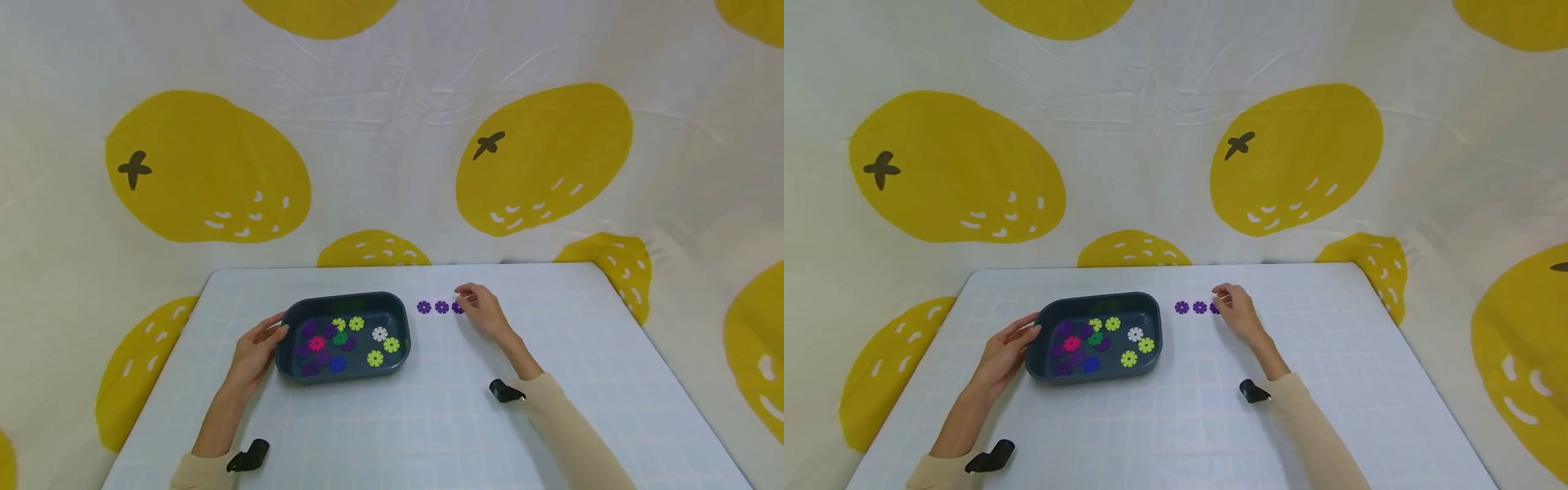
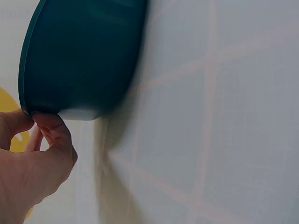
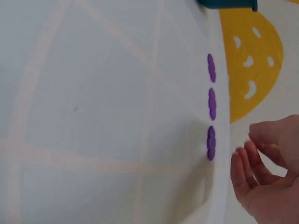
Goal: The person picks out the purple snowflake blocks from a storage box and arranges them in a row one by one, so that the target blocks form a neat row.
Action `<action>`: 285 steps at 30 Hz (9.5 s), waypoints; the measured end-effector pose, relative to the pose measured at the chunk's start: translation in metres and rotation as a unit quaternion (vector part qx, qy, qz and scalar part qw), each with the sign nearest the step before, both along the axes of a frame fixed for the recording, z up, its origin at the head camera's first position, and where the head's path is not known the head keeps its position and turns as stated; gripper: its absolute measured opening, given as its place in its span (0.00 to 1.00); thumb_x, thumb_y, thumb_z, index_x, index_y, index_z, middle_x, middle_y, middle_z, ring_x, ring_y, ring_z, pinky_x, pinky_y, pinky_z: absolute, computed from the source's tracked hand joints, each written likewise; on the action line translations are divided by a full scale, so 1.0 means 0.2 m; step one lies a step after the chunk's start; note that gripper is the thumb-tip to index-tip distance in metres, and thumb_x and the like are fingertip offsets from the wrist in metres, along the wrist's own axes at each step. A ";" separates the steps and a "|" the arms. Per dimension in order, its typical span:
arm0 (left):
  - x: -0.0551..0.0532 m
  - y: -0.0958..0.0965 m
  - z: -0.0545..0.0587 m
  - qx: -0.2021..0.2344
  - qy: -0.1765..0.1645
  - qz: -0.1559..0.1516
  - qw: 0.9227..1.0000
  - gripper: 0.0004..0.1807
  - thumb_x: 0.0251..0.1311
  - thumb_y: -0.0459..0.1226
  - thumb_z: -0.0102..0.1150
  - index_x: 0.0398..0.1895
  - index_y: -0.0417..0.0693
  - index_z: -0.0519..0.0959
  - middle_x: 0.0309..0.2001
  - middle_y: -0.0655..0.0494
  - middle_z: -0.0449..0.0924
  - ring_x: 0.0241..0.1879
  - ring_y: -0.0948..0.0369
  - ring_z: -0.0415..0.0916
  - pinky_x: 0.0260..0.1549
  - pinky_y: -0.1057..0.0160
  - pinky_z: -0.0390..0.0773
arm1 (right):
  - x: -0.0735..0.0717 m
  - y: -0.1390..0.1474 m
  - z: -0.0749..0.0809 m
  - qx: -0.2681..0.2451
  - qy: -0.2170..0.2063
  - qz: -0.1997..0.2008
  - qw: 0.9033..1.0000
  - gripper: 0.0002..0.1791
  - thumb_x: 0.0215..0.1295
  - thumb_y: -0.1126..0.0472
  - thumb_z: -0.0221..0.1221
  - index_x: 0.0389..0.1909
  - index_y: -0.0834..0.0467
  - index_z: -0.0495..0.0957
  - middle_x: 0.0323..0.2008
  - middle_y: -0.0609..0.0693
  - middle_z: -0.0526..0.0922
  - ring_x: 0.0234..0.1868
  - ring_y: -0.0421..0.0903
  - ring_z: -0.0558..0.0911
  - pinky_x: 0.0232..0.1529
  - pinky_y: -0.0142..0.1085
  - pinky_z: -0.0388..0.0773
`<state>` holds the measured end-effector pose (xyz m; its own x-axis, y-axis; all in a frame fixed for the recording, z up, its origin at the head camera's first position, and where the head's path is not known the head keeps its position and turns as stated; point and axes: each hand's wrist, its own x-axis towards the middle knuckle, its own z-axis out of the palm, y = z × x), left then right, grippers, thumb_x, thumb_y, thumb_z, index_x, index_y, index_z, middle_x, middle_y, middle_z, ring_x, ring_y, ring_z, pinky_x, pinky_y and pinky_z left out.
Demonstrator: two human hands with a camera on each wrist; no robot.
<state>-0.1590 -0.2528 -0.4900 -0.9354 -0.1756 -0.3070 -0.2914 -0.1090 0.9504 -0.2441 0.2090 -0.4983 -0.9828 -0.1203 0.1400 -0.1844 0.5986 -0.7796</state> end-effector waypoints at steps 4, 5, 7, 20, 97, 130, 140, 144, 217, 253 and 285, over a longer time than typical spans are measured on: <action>0.00 0.00 0.00 0.000 -0.003 0.000 1.000 0.30 0.68 0.44 0.68 0.72 0.48 0.74 0.42 0.69 0.80 0.42 0.70 0.75 0.40 0.73 0.75 | 0.01 -0.08 0.07 -0.003 0.009 0.015 1.000 0.13 0.75 0.66 0.58 0.55 0.67 0.79 0.50 0.62 0.81 0.52 0.57 0.80 0.57 0.52 0.78; 0.00 0.00 0.00 0.002 -0.005 0.000 1.000 0.31 0.68 0.43 0.67 0.72 0.47 0.73 0.42 0.69 0.80 0.42 0.70 0.75 0.40 0.73 0.75 | 0.02 -0.10 0.09 -0.006 0.014 0.021 1.000 0.13 0.75 0.66 0.59 0.55 0.67 0.79 0.50 0.62 0.81 0.51 0.57 0.80 0.56 0.51 0.79; -0.01 0.00 0.00 0.005 -0.008 0.001 1.000 0.31 0.68 0.43 0.68 0.72 0.48 0.73 0.42 0.69 0.79 0.42 0.70 0.74 0.40 0.73 0.75 | 0.02 -0.14 0.11 -0.005 0.023 0.032 0.999 0.12 0.75 0.66 0.59 0.55 0.66 0.79 0.50 0.62 0.81 0.51 0.57 0.81 0.56 0.51 0.79; 0.00 -0.01 0.00 0.008 -0.009 -0.006 1.000 0.32 0.69 0.43 0.67 0.74 0.47 0.71 0.43 0.68 0.78 0.43 0.70 0.74 0.41 0.73 0.74 | 0.05 -0.43 0.23 -0.020 0.039 0.128 0.991 0.13 0.74 0.65 0.62 0.55 0.63 0.80 0.49 0.55 0.83 0.48 0.50 0.81 0.54 0.43 0.81; -0.01 0.01 -0.02 0.004 0.000 -0.003 1.000 0.33 0.69 0.43 0.66 0.74 0.44 0.70 0.41 0.68 0.79 0.41 0.70 0.76 0.41 0.73 0.75 | 0.12 -0.96 0.01 0.006 0.238 0.261 0.936 0.09 0.68 0.74 0.63 0.47 0.67 0.83 0.43 0.55 0.82 0.41 0.46 0.82 0.44 0.28 0.79; -0.01 -0.01 0.00 -0.002 -0.003 -0.027 1.000 0.29 0.68 0.43 0.68 0.71 0.51 0.75 0.44 0.67 0.78 0.44 0.68 0.73 0.40 0.72 0.75 | 0.09 -0.63 0.04 -0.131 0.112 0.180 0.968 0.11 0.69 0.67 0.66 0.50 0.61 0.84 0.45 0.53 0.85 0.46 0.48 0.83 0.49 0.37 0.83; -0.01 0.00 -0.01 -0.029 -0.010 -0.017 0.999 0.30 0.67 0.45 0.69 0.71 0.50 0.75 0.44 0.69 0.79 0.43 0.70 0.74 0.39 0.73 0.75 | 0.17 -0.52 0.22 -0.163 0.070 0.110 0.978 0.13 0.68 0.73 0.64 0.52 0.69 0.82 0.48 0.64 0.83 0.50 0.59 0.83 0.53 0.41 0.82; 0.00 0.00 -0.01 -0.020 -0.011 -0.015 1.000 0.31 0.66 0.46 0.69 0.71 0.51 0.75 0.44 0.69 0.80 0.42 0.70 0.74 0.39 0.73 0.75 | 0.15 -0.46 0.22 -0.171 0.067 0.091 0.979 0.13 0.68 0.72 0.64 0.52 0.69 0.82 0.48 0.64 0.83 0.50 0.58 0.83 0.50 0.31 0.81; -0.01 0.01 -0.02 -0.011 -0.007 -0.010 1.000 0.32 0.66 0.45 0.69 0.72 0.48 0.74 0.42 0.69 0.81 0.44 0.70 0.75 0.41 0.73 0.76 | 0.02 0.16 -0.09 -0.010 0.000 -0.058 0.998 0.14 0.78 0.62 0.57 0.56 0.66 0.80 0.49 0.63 0.82 0.51 0.58 0.80 0.55 0.50 0.76; -0.01 0.01 -0.02 -0.017 -0.010 -0.008 1.000 0.31 0.65 0.46 0.70 0.70 0.51 0.76 0.41 0.69 0.80 0.44 0.69 0.74 0.41 0.73 0.76 | 0.07 -0.53 0.23 -0.056 0.031 0.113 0.992 0.11 0.75 0.63 0.61 0.54 0.62 0.81 0.46 0.55 0.84 0.48 0.50 0.82 0.56 0.44 0.81; 0.00 0.00 -0.01 -0.017 -0.012 -0.014 1.000 0.30 0.66 0.46 0.69 0.70 0.53 0.76 0.42 0.70 0.80 0.44 0.70 0.74 0.40 0.73 0.74 | 0.18 -0.99 0.12 -0.054 0.082 0.263 0.960 0.11 0.73 0.70 0.60 0.52 0.69 0.80 0.48 0.62 0.82 0.49 0.55 0.83 0.54 0.46 0.80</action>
